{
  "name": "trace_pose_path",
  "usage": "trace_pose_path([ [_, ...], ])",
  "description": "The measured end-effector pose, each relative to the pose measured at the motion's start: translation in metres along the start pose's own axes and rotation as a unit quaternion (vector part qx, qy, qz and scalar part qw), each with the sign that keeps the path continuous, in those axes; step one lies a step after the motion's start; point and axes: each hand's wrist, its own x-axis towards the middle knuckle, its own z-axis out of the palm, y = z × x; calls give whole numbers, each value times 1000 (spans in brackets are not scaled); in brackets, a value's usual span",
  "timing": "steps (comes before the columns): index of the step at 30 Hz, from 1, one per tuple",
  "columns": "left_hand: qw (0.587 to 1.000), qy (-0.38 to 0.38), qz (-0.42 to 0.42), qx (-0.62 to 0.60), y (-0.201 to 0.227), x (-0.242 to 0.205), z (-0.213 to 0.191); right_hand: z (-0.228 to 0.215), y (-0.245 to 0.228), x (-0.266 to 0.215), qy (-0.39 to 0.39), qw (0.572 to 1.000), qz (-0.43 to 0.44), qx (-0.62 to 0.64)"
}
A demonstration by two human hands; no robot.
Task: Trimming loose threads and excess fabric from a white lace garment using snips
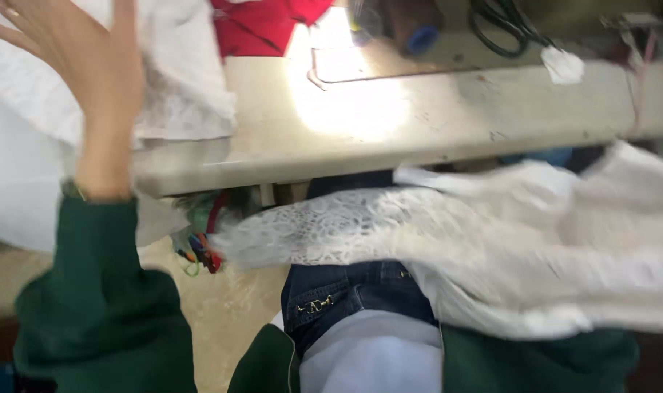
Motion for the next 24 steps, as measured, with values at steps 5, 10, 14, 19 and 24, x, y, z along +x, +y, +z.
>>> trace_pose_path([
  [5, 878, -246, 203, -357, 138, -126, -32, 7, -13, -56, 12, 999, -28, -28],
  [10, 764, -417, 288, -399, 199, -198, -12, 98, -67, 15, -18, 997, -54, -50],
  [14, 662, -446, 221, -561, 230, -210, 16, 182, -130, 100, -55, 994, -65, -64],
  [19, 620, -463, 214, -596, 223, -193, 25, 180, -177, 126, -98, 989, -80, -80],
  [24, 626, -336, -36, -703, 187, -158, 9, 230, -223, 137, 33, 780, 65, -622],
])
